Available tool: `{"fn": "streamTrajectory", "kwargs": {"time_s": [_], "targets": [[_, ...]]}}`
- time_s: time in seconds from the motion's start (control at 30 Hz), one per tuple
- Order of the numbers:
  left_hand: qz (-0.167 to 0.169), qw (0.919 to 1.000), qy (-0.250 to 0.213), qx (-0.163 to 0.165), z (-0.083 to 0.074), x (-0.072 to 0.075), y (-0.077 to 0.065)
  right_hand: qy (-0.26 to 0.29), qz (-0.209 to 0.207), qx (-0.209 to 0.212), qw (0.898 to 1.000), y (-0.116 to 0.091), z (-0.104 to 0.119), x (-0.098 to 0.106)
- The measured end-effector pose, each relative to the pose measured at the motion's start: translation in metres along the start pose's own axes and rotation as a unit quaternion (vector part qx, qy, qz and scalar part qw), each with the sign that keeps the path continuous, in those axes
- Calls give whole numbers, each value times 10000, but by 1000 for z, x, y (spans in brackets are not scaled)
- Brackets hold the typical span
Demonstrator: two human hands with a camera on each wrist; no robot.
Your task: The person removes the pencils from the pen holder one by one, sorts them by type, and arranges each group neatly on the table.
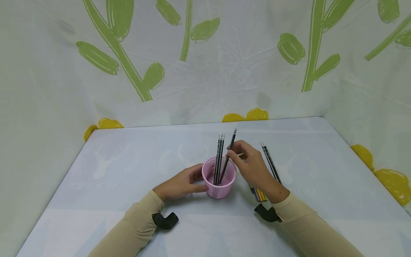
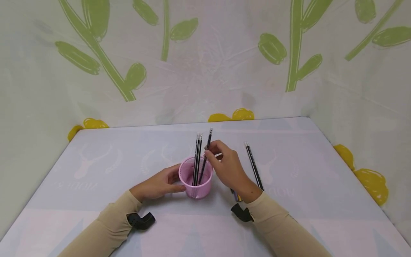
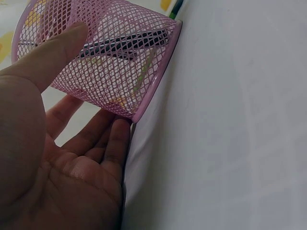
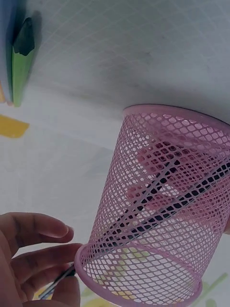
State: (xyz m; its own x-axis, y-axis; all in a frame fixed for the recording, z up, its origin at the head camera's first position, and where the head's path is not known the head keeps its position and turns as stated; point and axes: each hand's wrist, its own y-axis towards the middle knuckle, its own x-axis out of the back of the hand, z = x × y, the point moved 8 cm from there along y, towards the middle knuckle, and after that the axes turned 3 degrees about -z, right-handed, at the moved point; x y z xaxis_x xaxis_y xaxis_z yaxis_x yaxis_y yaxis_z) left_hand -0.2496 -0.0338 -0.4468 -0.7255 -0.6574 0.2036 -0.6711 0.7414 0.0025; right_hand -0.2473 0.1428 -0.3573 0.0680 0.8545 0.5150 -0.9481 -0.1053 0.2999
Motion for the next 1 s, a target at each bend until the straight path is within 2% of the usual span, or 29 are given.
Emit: {"fn": "streamTrajectory", "kwargs": {"time_s": [0.2, 0.4, 0.53, 0.77, 1.0], "targets": [[-17, 10000, 30, -55, 1, 2, -1, 710, 20, -100, 9974, 2, 2, 2], [-18, 10000, 29, -59, 0, 2, -1, 1530, -123, 94, 9881, 2, 10, 10], [38, 10000, 1, -84, -2, -1, 2, 1912, -308, 274, 9807, -2, 19, 23], [24, 10000, -32, -60, -2, -1, 3, 1898, -617, 575, 9782, -4, 29, 54], [12, 10000, -36, -38, -2, -1, 0, 1610, -858, 430, 9823, -5, 13, 85]]}}
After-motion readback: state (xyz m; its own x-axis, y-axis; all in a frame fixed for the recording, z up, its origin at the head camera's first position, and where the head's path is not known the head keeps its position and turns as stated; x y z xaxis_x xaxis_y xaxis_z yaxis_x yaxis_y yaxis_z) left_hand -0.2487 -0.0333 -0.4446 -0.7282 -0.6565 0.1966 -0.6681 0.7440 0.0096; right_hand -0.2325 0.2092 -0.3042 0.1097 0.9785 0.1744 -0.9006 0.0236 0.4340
